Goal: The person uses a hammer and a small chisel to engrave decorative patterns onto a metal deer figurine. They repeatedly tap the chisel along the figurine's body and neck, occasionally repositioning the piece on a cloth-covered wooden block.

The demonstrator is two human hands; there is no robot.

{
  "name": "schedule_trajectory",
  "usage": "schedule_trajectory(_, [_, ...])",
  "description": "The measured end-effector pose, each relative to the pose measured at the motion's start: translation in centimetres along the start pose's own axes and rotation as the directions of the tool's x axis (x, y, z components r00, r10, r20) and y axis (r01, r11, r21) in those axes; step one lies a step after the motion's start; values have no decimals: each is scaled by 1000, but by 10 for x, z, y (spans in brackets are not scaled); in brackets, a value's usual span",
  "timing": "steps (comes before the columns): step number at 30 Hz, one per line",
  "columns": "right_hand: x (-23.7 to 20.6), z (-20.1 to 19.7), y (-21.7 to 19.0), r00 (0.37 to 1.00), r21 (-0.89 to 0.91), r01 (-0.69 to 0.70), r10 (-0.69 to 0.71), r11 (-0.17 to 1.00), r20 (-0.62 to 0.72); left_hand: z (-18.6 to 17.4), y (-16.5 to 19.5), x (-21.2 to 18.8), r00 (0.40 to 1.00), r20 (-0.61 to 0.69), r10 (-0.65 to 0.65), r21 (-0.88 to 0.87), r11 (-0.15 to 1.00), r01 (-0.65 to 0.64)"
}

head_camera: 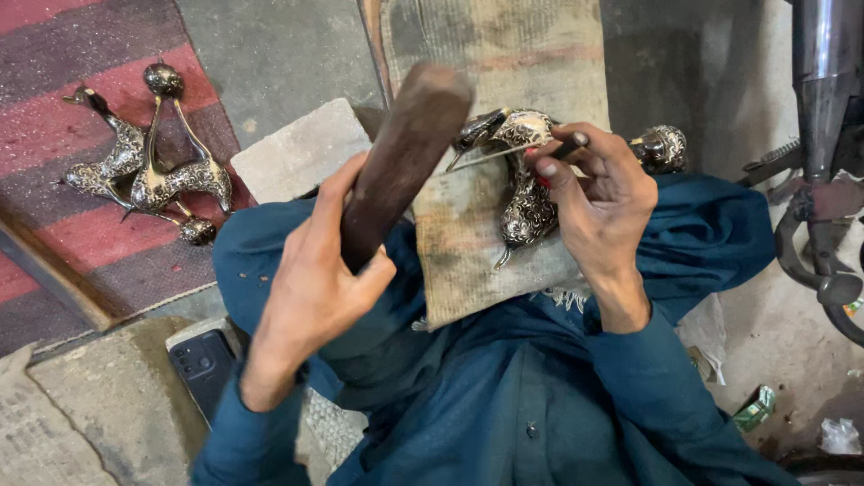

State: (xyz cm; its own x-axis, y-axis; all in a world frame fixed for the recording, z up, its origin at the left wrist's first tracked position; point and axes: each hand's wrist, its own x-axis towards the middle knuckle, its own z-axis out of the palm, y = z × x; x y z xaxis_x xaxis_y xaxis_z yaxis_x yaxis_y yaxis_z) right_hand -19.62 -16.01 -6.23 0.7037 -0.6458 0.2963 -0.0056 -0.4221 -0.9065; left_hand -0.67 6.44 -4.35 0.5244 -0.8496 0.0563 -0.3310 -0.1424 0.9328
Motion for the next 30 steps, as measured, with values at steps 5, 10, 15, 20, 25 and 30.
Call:
schedule_trajectory(5, [-1,1,3,998,-11,-61,61,998,-31,-17,23,21,966,63,252,207,943,-260])
schedule_trajectory(10, [-2,1,7,998,52,-45,47,998,-45,-23,41,36,947,97,307,604,738,-301])
schedule_trajectory(15, [-1,1,9,999,-8,16,-16,1000,-34,-26,46,49,914,144,379,637,671,-379])
schedule_trajectory(20, [0,4,6,998,-25,0,-1,1000,-71,-25,41,59,875,171,453,693,576,-434])
schedule_trajectory(25, [3,4,3,998,-43,57,-58,997,-23,-27,37,61,851,165,499,764,481,-430])
schedule_trajectory(30, [6,0,6,991,-81,131,-131,988,6,-24,35,62,856,147,496,741,517,-428])
